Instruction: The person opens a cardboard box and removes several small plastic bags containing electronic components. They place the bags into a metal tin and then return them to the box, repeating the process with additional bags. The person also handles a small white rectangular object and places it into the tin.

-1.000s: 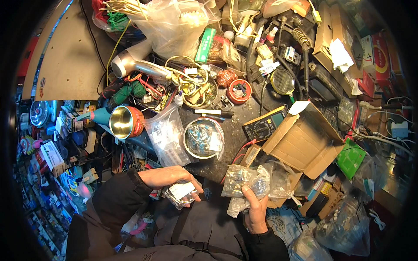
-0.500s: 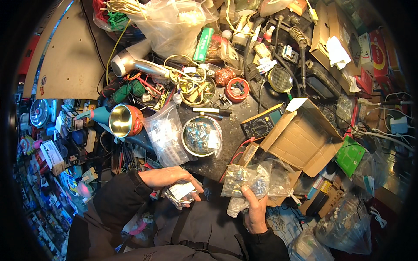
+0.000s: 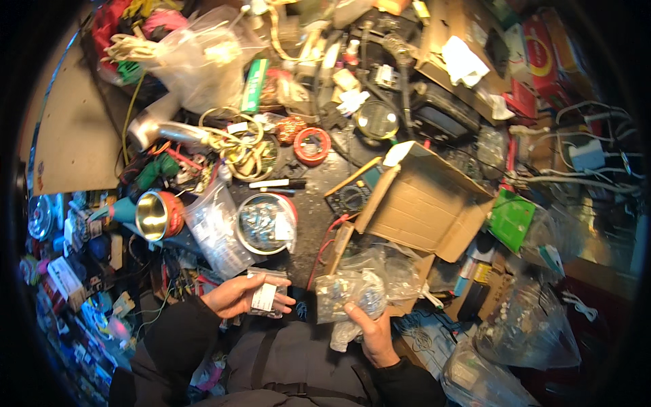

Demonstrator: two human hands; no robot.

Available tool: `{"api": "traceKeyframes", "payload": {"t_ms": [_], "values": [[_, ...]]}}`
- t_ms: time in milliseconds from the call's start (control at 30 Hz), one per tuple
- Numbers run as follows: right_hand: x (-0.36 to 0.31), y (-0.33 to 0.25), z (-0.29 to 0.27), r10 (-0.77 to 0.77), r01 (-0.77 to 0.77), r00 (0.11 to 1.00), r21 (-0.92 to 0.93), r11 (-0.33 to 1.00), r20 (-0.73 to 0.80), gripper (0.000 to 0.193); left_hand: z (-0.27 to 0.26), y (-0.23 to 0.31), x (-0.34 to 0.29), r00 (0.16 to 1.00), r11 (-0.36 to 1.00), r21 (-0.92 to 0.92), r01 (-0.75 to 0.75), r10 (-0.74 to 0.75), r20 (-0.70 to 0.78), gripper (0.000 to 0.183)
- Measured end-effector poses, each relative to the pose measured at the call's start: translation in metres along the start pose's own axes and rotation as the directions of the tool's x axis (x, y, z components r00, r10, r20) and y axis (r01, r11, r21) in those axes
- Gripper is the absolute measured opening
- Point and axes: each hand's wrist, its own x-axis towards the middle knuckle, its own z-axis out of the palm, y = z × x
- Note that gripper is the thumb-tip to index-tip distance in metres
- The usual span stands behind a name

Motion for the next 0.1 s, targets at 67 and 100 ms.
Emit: {"api": "traceKeyframes", "payload": {"t_ms": [67, 100], "values": [[-0.006, 0.000, -0.007, 0.025, -0.024, 1.000, -0.013, 1.000, 0.015, 0.055, 0.002, -0.017, 0.007, 0.997, 0.995, 0.065, -0.077, 0.076, 0.014, 0.064], [-0.009, 0.000, -0.010, 0.020, -0.020, 0.999, 0.007, 1.000, 0.030, 0.052, 0.001, -0.024, 0.010, 0.994, 0.986, 0.123, -0.111, 0.108, 0.030, 0.072]]}}
